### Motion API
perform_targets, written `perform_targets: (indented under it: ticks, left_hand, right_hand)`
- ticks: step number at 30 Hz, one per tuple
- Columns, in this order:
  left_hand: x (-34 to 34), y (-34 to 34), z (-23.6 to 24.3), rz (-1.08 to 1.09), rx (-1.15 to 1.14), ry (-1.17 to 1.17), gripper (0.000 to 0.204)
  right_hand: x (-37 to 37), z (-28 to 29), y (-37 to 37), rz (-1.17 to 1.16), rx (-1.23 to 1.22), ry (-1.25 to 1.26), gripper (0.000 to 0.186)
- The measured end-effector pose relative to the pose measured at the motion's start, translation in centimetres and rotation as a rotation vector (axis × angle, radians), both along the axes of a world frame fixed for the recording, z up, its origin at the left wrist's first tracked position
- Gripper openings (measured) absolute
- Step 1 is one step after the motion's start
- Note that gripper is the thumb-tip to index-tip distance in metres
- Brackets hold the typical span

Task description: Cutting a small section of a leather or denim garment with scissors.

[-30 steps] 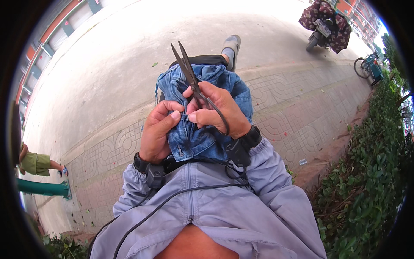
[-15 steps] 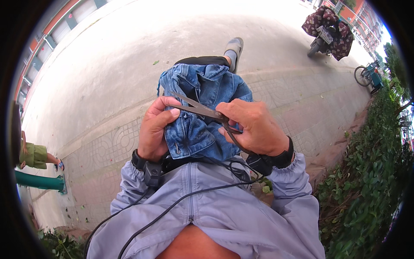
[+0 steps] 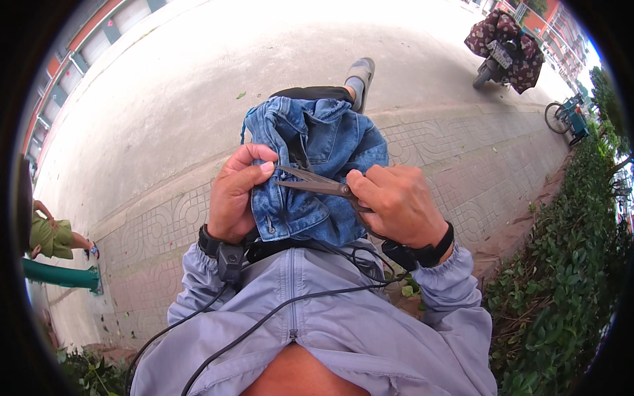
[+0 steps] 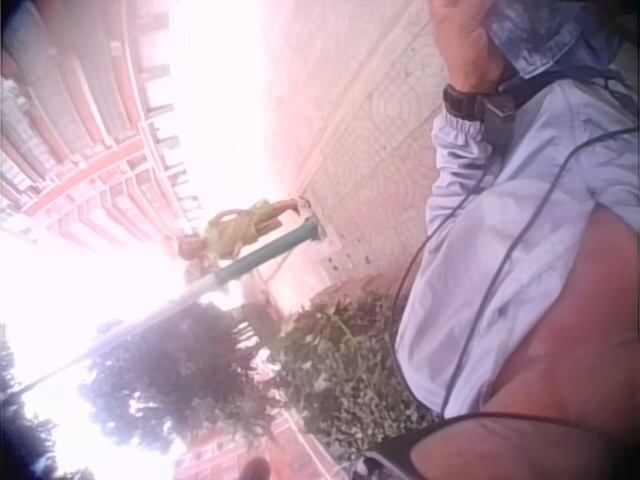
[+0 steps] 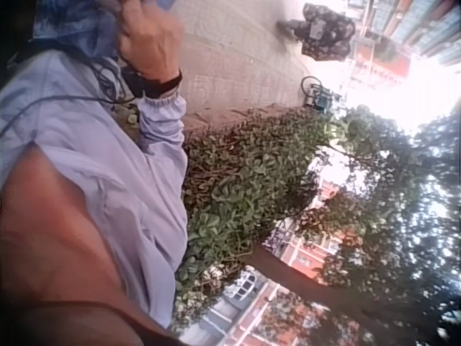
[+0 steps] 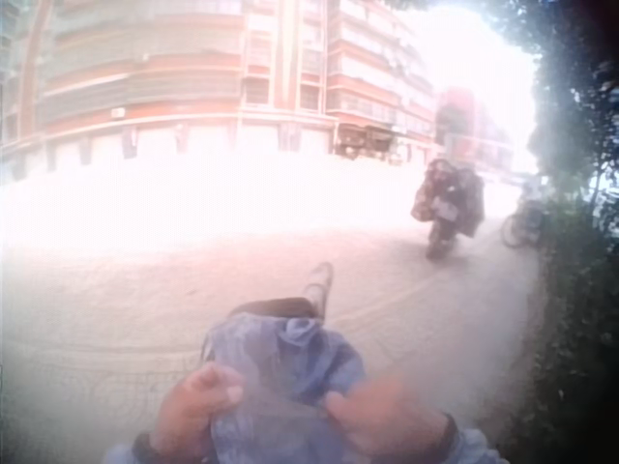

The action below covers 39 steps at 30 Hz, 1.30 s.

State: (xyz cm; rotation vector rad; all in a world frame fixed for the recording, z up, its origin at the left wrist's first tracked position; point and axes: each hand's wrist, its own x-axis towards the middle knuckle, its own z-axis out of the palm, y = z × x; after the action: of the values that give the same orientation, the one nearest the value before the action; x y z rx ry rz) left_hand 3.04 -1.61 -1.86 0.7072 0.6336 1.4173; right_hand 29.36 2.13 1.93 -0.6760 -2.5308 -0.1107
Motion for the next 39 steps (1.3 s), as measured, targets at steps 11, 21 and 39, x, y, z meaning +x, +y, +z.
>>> perform_targets:
  ticks: [11, 21, 39]
  left_hand:
    - [-0.1, 0.1, 0.3, -0.019, 0.006, 0.023, 0.014]
    - [-0.2, 0.1, 0.2, 0.009, -0.003, 0.019, 0.016]
    - [0.1, 0.0, 0.5, 0.007, 0.004, 0.067, 0.016]
  right_hand:
    - [-0.4, 0.2, -0.2, -0.033, 0.096, -0.022, 0.032]
    - [0.8, 0.8, -1.0, -0.048, 0.024, -0.054, 0.03]
    - [0.9, 1.7, -1.2, -0.05, 0.016, -0.084, 0.027]
